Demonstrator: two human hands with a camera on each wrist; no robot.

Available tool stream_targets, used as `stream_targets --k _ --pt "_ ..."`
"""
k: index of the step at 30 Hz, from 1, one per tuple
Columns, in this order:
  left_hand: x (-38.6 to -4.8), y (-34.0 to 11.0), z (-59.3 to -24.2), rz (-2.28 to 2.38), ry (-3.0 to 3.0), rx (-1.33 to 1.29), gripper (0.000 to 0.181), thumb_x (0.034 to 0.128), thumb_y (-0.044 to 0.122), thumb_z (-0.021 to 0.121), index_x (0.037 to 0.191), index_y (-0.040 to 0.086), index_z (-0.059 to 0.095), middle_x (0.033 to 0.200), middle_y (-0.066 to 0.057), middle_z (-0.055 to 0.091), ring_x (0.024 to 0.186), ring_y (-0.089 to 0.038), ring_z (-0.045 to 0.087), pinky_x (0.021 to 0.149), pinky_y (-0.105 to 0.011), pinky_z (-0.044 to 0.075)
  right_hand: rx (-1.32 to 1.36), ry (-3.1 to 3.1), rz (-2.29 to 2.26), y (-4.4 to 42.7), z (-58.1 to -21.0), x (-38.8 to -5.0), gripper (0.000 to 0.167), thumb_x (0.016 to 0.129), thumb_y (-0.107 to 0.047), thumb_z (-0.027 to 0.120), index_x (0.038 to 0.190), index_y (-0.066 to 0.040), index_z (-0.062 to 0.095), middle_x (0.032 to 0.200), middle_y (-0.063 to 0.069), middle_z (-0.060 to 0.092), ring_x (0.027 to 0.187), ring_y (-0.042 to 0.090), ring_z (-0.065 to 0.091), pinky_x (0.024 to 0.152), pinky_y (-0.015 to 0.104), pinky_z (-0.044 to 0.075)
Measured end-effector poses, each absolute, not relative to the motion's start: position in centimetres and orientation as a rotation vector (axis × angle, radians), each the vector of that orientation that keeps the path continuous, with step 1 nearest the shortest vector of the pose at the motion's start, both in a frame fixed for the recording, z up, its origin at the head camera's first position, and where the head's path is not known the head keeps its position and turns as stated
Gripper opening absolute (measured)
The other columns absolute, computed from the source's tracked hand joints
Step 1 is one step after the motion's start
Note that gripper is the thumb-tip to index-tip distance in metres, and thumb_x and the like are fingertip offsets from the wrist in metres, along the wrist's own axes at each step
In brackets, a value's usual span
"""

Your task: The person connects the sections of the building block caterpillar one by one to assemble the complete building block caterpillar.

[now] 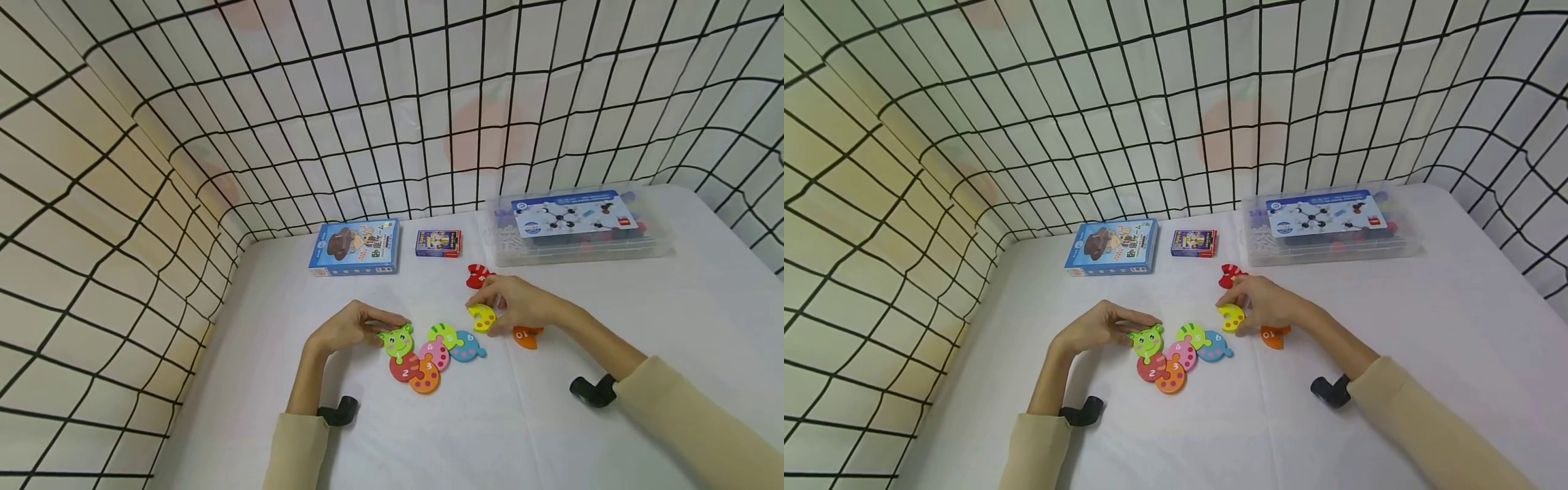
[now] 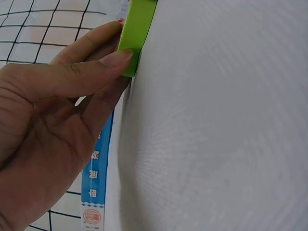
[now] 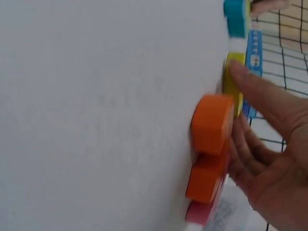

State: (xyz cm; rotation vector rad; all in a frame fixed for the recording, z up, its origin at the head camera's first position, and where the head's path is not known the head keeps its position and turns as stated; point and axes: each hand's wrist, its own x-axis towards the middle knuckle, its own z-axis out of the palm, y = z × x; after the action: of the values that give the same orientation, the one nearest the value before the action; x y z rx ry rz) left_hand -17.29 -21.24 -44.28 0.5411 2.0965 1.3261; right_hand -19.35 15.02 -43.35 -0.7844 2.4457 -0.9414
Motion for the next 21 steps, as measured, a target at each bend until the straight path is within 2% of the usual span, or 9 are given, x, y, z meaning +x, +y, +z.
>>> stream_targets --k 8,13,21 --pt "-17.3 -21.2 -44.3 1.325 2.096 0.544 0.052 0.0872 -0.019 0.064 0.130 0.008 0.072 0.135 -0.008 0.071 0.130 -0.023 0.067 0.110 -0.033 0.054 -0.650 2.570 -1.060 14.5 -42.6 -16.0 0.052 0.077 -0.020 0.092 0.125 -0.012 0.075 0.105 0.003 0.066 0.096 0.020 0.061 0.076 0.020 0.055" --pt "-17.3 -21.2 -44.2 1.325 2.100 0.534 0.051 0.0869 -0.019 0.064 0.130 0.008 0.073 0.135 -0.008 0.072 0.130 -0.023 0.067 0.110 -0.033 0.054 -0.616 2.571 -1.119 14.4 -42.5 -14.3 0.052 0.074 -0.020 0.094 0.122 -0.011 0.077 0.097 0.001 0.067 0.089 0.018 0.060 0.070 0.019 0.054" --pt "-17.2 -21.3 -44.2 1.338 2.092 0.530 0.051 0.0865 -0.020 0.064 0.130 0.006 0.072 0.135 -0.009 0.071 0.129 -0.024 0.067 0.110 -0.033 0.054 -0.602 2.573 -1.121 14.2 -43.0 -12.9 0.051 0.070 -0.021 0.096 0.117 -0.009 0.079 0.095 0.000 0.068 0.087 0.014 0.062 0.067 0.019 0.053"
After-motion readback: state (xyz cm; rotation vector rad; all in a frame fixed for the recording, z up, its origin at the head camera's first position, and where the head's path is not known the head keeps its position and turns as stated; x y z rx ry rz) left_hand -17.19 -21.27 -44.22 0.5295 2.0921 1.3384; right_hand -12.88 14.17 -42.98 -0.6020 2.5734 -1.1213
